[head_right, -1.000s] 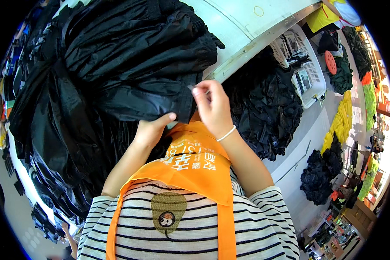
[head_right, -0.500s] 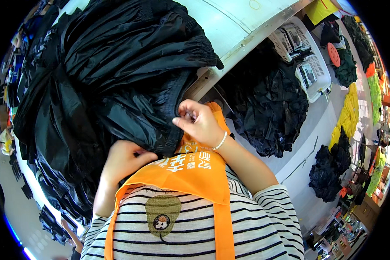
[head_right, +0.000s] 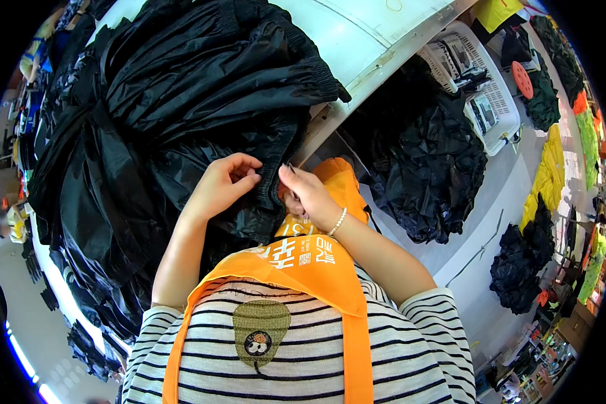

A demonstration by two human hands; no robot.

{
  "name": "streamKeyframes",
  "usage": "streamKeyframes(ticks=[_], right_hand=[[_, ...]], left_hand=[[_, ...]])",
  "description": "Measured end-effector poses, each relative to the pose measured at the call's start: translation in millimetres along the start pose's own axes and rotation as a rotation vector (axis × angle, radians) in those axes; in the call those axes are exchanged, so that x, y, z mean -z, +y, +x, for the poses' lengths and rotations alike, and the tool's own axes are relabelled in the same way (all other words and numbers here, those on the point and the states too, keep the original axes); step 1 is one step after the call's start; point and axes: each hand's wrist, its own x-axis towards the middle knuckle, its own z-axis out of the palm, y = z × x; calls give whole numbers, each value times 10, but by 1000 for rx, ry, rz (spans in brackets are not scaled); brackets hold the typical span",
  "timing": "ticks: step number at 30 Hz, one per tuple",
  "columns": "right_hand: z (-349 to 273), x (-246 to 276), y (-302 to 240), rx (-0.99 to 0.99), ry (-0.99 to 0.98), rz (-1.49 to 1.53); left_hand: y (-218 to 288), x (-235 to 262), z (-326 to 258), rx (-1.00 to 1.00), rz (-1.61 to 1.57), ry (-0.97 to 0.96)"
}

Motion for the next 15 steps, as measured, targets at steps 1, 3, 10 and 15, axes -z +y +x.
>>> streamKeyframes(ticks=[1,3,10,15], right_hand=[[17,-43,-47,14,84,-18],[82,-14,-55,59,183,-69],[-60,-65,-173,279,173,-177],[-125,-209,-458,428,125,-236]], left_hand=[[28,-31,-2,-5,17,9],[63,-94,-11,-13,150,35],[-28,180,117,-77,384,508],[203,209,173,-451,822,626]])
